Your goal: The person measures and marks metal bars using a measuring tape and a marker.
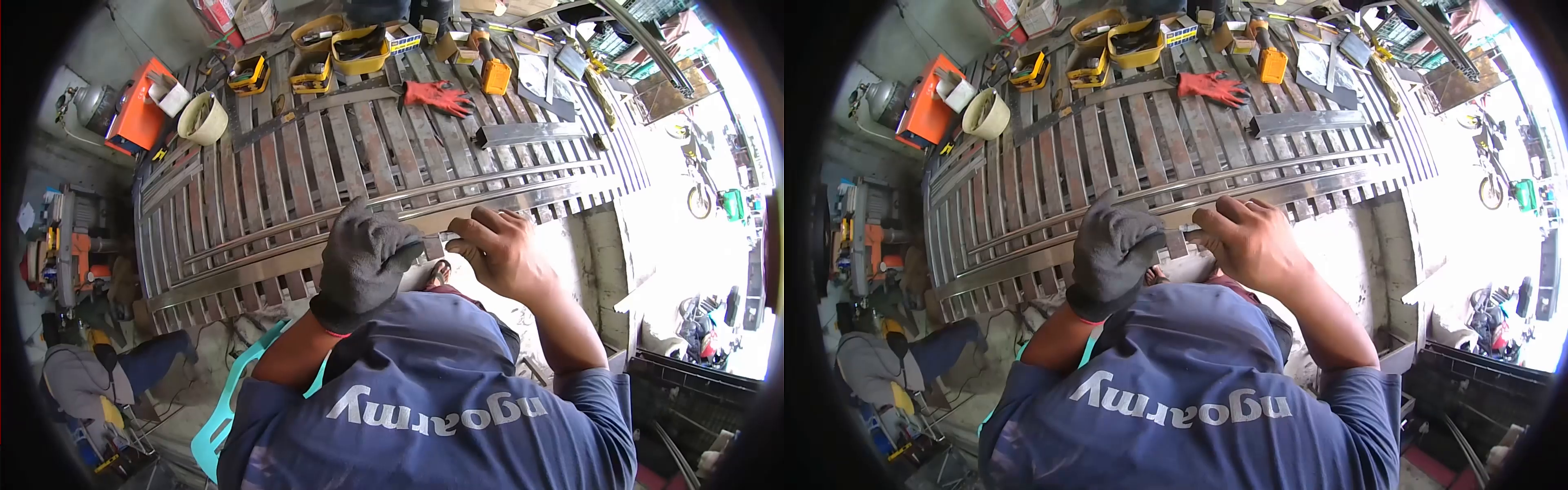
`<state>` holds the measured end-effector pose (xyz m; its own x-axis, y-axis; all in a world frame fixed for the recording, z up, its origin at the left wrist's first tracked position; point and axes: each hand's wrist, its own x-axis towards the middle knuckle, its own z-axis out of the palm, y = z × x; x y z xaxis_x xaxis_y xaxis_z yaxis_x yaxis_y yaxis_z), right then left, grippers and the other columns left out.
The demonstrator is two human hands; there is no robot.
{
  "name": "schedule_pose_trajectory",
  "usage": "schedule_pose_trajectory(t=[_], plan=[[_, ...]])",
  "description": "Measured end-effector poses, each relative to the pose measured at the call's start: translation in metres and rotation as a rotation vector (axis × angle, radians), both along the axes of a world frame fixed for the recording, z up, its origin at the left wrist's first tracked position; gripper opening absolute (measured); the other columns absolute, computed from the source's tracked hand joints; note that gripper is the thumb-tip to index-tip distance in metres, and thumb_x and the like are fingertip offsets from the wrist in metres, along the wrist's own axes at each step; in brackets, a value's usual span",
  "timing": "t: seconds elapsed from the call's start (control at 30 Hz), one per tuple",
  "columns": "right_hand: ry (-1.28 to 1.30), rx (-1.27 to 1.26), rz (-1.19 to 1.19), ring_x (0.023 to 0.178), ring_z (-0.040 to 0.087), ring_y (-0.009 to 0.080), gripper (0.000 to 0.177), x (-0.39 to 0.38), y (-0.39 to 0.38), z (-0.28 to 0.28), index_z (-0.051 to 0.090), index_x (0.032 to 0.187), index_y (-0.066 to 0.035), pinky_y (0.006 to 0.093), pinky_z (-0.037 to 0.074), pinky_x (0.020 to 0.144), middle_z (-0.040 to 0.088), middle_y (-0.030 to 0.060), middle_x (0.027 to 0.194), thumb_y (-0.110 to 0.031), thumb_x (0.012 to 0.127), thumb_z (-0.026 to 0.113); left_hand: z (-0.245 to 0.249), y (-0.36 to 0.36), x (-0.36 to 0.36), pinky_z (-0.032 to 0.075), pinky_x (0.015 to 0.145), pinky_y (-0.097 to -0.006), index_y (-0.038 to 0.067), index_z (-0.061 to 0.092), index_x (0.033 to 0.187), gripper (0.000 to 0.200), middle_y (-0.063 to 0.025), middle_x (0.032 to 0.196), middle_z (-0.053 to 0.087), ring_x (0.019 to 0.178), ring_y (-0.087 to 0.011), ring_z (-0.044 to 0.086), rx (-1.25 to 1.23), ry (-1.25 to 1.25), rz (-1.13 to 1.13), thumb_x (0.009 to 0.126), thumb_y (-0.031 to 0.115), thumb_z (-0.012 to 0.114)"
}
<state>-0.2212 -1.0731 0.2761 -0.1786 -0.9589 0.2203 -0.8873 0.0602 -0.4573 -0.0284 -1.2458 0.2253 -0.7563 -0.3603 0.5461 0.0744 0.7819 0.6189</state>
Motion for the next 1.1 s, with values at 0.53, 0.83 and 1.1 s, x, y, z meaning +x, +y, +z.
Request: schedule_pose_trajectory(t=[0.53,0.83,1.1], plan=[[0.421,-0.084,0.225,0.092,0.072,0.0257,0.024,-0.006,0.02,0.024,0.07,0.113,-0.006,0.0389,0.057,0.078,0.066,0.0075,0.097,-0.018,0.092,0.07,0.018,0.019,-0.001,0.045,0.121,-0.0602,0.013,0.071,0.114,0.03,-0.004,0.107,0.071,0.108,-0.0293,0.071,-0.209,-0.045,-0.071,0.089,0.014,0.088],[-0.009,0.013,0.264,0.08,0.075,0.0398,0.023,-0.027,0.03,0.007,0.069,0.108,-0.003,0.0492,0.06,0.068,0.075,0.0154,0.091,-0.009,0.087,0.076,0.017,0.044,-0.017,0.04,0.124,-0.0585,0.011,0.072,0.119,0.031,-0.0085,0.118,0.066,0.111,-0.0281,0.067,-0.474,-0.231,-0.078,0.094,0.027,0.082],[-0.195,0.123,-0.116,0.086,0.074,0.0459,0.022,-0.086,0.057,-0.128,0.072,0.109,-0.006,0.0558,0.057,0.074,0.075,0.0207,0.091,-0.026,0.1,0.074,-0.118,0.006,-0.066,0.016,0.132,-0.0637,0.011,0.031,0.174,0.099,-0.0122,0.179,0.038,0.165,-0.0362,0.033,-0.382,-0.575,0.222,0.095,0.051,0.075]])
